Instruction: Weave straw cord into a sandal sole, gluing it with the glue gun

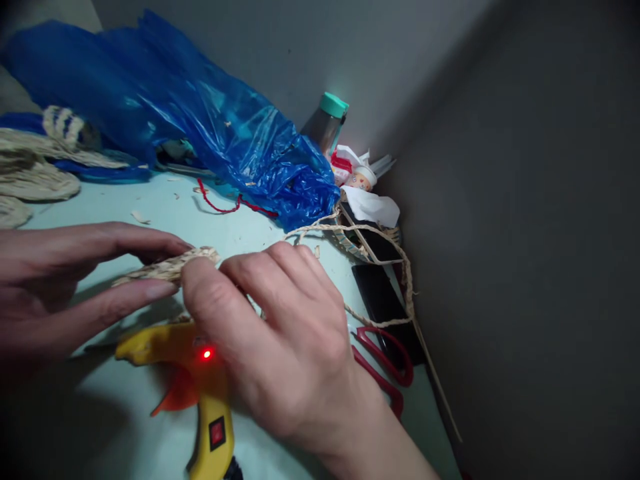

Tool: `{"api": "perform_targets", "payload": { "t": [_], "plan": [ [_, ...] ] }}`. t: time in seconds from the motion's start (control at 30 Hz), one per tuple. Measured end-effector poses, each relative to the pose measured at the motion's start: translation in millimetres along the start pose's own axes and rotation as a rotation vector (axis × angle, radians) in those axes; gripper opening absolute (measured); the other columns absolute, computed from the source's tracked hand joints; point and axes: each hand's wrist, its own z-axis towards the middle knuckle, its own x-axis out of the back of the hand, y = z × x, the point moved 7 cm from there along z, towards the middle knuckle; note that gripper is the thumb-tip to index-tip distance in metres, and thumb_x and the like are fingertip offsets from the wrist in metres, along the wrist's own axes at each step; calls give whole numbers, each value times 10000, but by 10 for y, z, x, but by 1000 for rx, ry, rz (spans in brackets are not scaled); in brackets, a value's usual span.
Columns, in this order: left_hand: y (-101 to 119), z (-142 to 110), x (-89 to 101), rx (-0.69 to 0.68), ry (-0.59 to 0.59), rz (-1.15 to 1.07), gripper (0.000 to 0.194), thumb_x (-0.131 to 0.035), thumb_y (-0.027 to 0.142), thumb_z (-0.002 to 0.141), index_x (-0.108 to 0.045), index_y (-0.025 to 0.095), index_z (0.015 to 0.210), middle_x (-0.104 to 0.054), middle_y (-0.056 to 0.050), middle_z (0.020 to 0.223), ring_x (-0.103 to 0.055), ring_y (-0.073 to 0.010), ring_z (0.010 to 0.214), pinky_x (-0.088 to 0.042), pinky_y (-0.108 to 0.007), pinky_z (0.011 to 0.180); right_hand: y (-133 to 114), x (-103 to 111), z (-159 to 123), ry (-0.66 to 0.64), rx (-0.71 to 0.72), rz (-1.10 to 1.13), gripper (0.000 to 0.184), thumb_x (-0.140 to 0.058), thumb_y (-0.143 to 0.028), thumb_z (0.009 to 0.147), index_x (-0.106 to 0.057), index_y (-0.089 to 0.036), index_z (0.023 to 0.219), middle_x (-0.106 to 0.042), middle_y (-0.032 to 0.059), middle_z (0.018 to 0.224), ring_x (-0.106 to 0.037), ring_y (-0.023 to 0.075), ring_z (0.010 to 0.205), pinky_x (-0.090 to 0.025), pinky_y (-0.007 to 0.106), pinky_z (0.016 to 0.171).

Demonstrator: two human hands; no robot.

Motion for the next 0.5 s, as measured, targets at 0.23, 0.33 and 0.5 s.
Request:
{"api": "perform_targets", "payload": {
  "t": [0.23,0.33,0.5],
  "plan": [
    [-16,-5,-35,5,-12,24,173,-630,468,847,-720,403,979,-786,98,949,-713,-224,920,-517,-374,840,-31,18,-21,-22,95,-56,226,-647,-131,924,-667,-139,1149,-719,62,1010,-611,205,880,-503,377,757],
    [-20,2,-51,10,-37,-5,147,-621,445,857,-717,414,964,-786,125,950,-714,-193,907,-520,-326,801,-53,0,-3,-46,126,-111,196,-612,-173,959,-665,-143,1145,-705,73,967,-602,216,870,-498,404,754],
    [-18,8,-64,34,-67,-25,161,-634,465,835,-741,396,933,-791,95,938,-715,-204,871,-520,-312,756,-80,0,-2,-50,154,-172,173,-553,-200,984,-666,-169,1112,-700,63,920,-583,213,811,-484,404,703]
  ]
}}
